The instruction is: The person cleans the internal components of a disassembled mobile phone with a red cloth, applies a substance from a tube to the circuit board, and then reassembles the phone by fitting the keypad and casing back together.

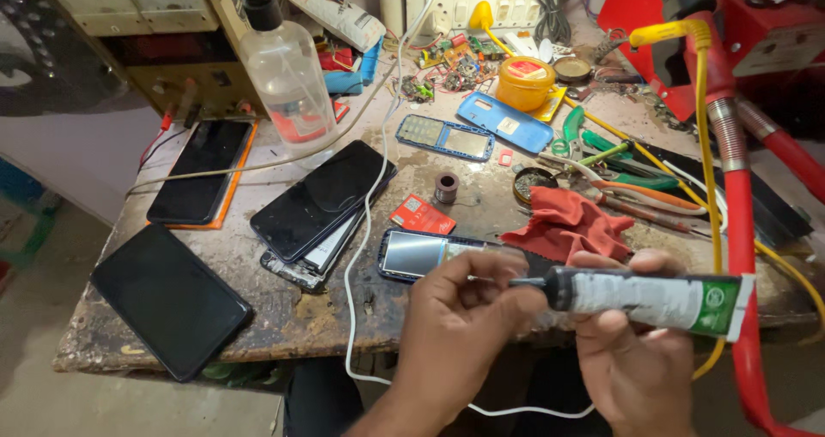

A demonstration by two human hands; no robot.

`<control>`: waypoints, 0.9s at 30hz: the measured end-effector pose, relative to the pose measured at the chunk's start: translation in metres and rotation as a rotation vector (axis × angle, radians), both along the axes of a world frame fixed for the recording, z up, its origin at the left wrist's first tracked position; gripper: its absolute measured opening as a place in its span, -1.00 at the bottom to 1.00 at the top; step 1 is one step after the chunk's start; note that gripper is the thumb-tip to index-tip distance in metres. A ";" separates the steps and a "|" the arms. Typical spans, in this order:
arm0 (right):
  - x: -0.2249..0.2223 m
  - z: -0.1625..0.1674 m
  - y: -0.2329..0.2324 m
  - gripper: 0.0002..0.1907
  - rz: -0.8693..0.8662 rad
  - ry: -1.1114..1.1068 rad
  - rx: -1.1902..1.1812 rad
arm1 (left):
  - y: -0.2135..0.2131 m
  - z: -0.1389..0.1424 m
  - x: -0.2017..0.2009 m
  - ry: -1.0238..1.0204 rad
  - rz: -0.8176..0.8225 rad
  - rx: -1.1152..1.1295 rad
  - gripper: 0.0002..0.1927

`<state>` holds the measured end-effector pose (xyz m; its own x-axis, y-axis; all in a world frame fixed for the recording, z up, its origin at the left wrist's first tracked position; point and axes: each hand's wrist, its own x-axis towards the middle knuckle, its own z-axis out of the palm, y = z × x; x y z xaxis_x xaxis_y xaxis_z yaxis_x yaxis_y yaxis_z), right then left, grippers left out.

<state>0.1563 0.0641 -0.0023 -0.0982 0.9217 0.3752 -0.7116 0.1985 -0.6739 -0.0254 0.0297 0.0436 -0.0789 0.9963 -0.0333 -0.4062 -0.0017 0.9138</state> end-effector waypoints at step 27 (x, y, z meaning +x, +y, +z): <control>0.007 0.003 -0.009 -0.49 -0.018 0.040 0.090 | -0.004 0.046 -0.010 0.839 0.044 0.568 -0.89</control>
